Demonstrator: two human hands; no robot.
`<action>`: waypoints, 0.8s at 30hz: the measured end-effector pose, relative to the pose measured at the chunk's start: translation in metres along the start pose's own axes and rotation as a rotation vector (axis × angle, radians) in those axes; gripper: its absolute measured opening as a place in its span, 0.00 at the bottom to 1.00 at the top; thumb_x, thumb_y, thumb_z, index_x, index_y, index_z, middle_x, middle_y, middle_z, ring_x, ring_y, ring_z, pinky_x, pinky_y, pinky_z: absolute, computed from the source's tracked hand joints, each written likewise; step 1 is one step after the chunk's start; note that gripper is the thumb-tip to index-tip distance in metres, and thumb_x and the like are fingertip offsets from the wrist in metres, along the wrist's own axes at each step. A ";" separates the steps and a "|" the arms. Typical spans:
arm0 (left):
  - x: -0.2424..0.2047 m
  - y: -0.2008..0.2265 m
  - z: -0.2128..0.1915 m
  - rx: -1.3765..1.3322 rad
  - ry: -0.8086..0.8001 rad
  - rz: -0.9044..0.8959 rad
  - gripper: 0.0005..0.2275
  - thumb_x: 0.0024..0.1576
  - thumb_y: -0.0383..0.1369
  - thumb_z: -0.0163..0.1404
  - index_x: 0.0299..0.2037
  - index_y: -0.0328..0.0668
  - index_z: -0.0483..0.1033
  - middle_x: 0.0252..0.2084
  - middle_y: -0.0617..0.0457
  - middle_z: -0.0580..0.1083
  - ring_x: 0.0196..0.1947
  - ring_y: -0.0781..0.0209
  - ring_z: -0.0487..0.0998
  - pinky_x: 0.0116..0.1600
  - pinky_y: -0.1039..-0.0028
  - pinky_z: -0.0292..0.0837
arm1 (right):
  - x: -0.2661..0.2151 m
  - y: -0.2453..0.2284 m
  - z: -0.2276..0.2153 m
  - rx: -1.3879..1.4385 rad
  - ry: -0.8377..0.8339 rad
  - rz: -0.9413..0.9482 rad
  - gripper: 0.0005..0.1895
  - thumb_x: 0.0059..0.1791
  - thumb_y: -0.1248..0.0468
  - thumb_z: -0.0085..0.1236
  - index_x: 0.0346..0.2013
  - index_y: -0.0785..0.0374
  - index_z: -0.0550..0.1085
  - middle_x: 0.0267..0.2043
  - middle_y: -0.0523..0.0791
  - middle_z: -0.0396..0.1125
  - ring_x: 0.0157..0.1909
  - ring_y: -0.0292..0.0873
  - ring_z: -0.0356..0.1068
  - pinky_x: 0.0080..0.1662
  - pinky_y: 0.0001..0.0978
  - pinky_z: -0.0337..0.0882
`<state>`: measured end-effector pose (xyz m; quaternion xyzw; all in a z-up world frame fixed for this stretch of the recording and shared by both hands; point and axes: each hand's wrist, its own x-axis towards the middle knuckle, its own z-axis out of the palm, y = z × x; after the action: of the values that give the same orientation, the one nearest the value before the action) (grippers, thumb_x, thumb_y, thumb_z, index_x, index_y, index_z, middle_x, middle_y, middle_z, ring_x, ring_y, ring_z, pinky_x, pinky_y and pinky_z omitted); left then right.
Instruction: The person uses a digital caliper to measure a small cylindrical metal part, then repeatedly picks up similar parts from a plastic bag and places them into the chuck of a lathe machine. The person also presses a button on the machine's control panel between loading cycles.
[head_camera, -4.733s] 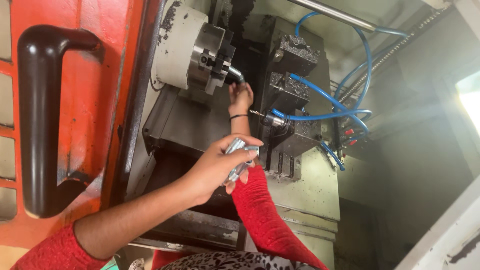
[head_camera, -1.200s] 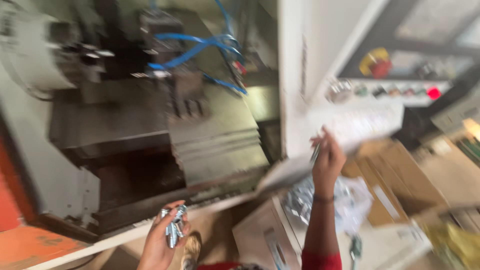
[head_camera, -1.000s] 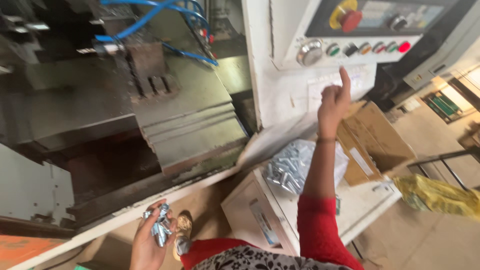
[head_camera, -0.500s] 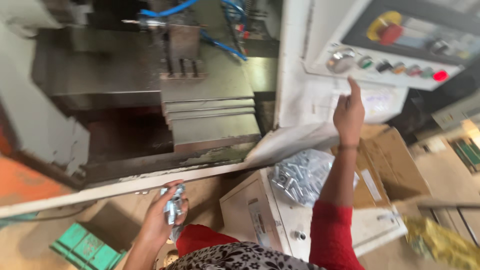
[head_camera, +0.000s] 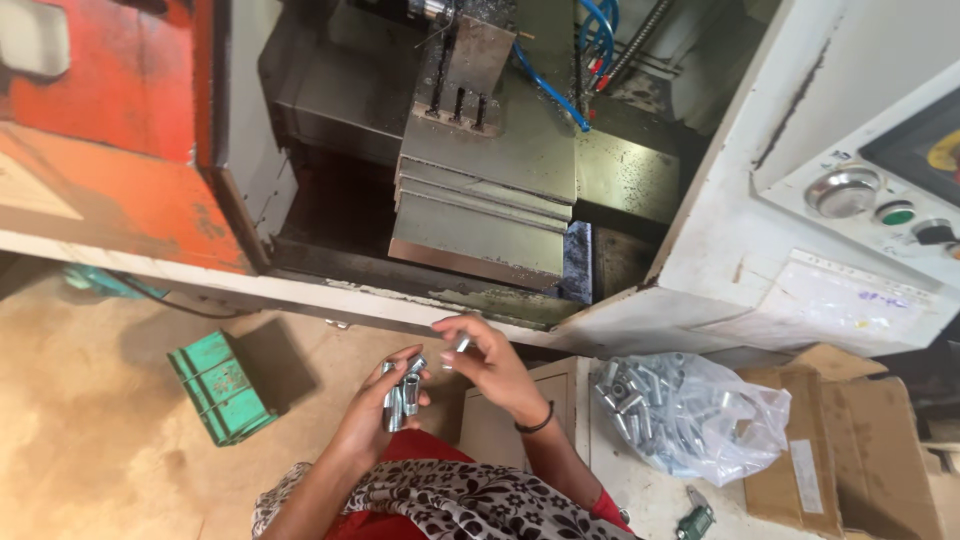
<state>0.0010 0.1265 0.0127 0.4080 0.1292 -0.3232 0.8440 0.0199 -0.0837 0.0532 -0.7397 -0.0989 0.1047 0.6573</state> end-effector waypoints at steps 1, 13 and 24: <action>-0.002 -0.002 -0.002 -0.027 0.029 -0.022 0.22 0.60 0.45 0.45 0.64 0.51 0.68 0.44 0.53 0.76 0.36 0.62 0.79 0.31 0.70 0.74 | 0.001 0.000 0.010 0.060 -0.026 -0.006 0.18 0.51 0.76 0.57 0.55 0.63 0.73 0.48 0.44 0.67 0.45 0.38 0.72 0.46 0.27 0.75; -0.025 -0.002 0.000 -0.240 0.082 -0.058 0.21 0.63 0.47 0.40 0.59 0.45 0.71 0.48 0.46 0.79 0.49 0.53 0.82 0.49 0.58 0.82 | -0.009 -0.013 0.047 0.523 -0.011 0.075 0.13 0.50 0.75 0.56 0.50 0.67 0.75 0.52 0.49 0.74 0.53 0.41 0.75 0.55 0.34 0.77; -0.030 0.010 0.007 -0.211 0.033 -0.017 0.22 0.63 0.47 0.39 0.66 0.55 0.68 0.53 0.52 0.79 0.37 0.60 0.79 0.34 0.69 0.76 | -0.023 -0.016 -0.012 -0.248 0.062 -0.141 0.15 0.51 0.65 0.60 0.53 0.64 0.75 0.43 0.46 0.77 0.40 0.38 0.79 0.42 0.30 0.81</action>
<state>-0.0158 0.1392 0.0375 0.3212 0.1798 -0.3081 0.8773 0.0015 -0.0994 0.0710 -0.8094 -0.1426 0.0223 0.5693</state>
